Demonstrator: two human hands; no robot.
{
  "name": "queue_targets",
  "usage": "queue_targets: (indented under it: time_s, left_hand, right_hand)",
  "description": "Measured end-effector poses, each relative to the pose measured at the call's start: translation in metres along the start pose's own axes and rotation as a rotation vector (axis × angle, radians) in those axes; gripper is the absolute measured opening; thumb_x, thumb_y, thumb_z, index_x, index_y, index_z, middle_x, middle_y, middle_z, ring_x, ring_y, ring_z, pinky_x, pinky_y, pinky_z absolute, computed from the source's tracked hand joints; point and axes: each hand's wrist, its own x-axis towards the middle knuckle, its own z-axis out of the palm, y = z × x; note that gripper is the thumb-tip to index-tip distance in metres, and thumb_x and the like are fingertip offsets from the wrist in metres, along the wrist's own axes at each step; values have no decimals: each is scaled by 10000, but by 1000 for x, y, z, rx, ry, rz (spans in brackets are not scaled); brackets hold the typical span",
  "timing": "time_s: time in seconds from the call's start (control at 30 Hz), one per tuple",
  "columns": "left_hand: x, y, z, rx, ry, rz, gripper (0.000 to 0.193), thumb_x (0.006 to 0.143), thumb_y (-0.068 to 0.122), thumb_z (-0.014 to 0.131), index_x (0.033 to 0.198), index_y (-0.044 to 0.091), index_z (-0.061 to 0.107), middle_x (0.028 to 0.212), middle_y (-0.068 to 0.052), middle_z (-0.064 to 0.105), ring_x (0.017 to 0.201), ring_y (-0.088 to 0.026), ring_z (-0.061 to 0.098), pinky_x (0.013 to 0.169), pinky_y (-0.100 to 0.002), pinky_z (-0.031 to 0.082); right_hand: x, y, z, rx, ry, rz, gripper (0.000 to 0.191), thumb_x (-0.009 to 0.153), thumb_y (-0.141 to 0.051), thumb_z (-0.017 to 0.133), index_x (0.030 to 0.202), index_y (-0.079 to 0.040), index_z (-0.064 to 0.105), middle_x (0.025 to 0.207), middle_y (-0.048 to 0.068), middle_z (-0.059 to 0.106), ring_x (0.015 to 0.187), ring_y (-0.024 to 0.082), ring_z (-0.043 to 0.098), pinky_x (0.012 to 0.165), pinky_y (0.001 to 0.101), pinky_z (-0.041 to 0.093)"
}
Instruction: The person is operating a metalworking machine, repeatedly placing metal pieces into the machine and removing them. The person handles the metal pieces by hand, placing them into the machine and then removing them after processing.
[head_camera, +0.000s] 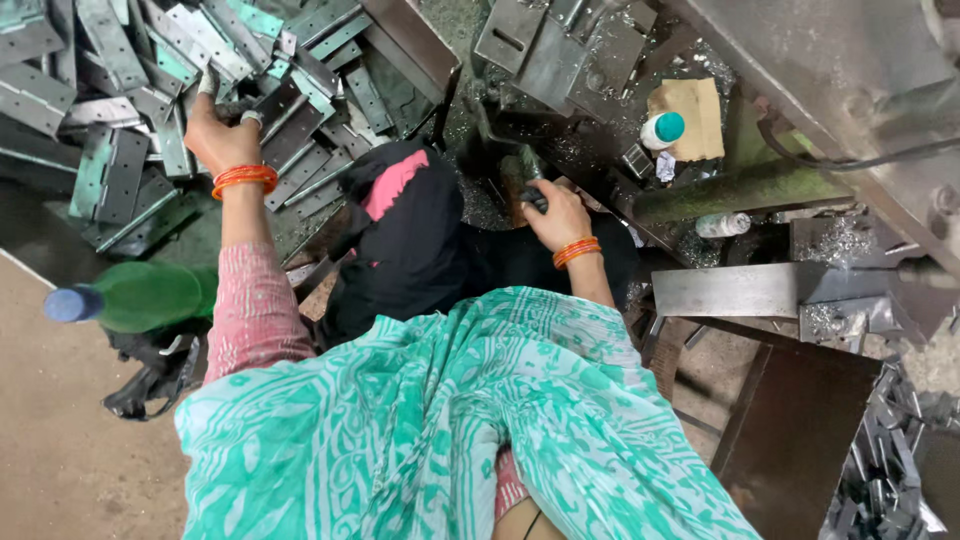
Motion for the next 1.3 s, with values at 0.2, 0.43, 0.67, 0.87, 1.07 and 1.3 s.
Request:
queue_targets:
  time_s: [0.2,0.43,0.67,0.87,1.07,1.3]
  left_hand:
    - [12,54,51,-470,-265,-32,651,827,-117,704,1460,-13,590,1072,-70,800,940,-98,743,809,-229,596]
    - [-13,155,221,-813,-490,-52,580,824,-126,719,1382,4,632,1054,-100,807,944,-171,778,843,-299,634]
    - [-88,174,274,155,-529,509,461,844,145,757,1300,114,697,1290,-165,608,1268,-391,498,1062,-561,405]
    - [-109,173,283,731,-724,784,309,942,264,654,1210,134,740,1446,-65,565,1490,-384,293,1144,-768,98]
    - [-106,182,307,841,-669,866,442,855,256,633,1283,170,706,1371,-14,600,1427,-365,309,1047,-851,8]
    - [-91,184,310,808,-846,823,284,955,214,605,1183,158,764,1302,-15,668,1458,-381,329,1055,-869,21]
  right_hand:
    - [-1,-1,1,-9,-11,38,414,844,-344,722,1213,-157,705,1088,163,720,1028,379,688,864,482,551]
    - [-3,0,3,-8,4,33,435,835,-336,724,1226,-148,695,1134,164,714,1049,382,682,879,480,558]
    - [-3,5,6,-42,-34,66,519,842,-336,722,1308,-115,656,1191,195,681,1078,407,665,902,487,552]
    - [-3,-1,3,-87,-82,70,549,811,-320,723,1295,-76,635,1208,207,666,1070,414,663,876,501,550]
    - [15,-12,-20,-221,-198,103,503,863,-353,694,1292,-98,631,1180,213,673,1077,420,660,886,525,542]
    - [24,-9,-24,-257,-114,-48,495,869,-368,715,1238,-47,641,1241,224,671,1089,433,653,910,523,540]
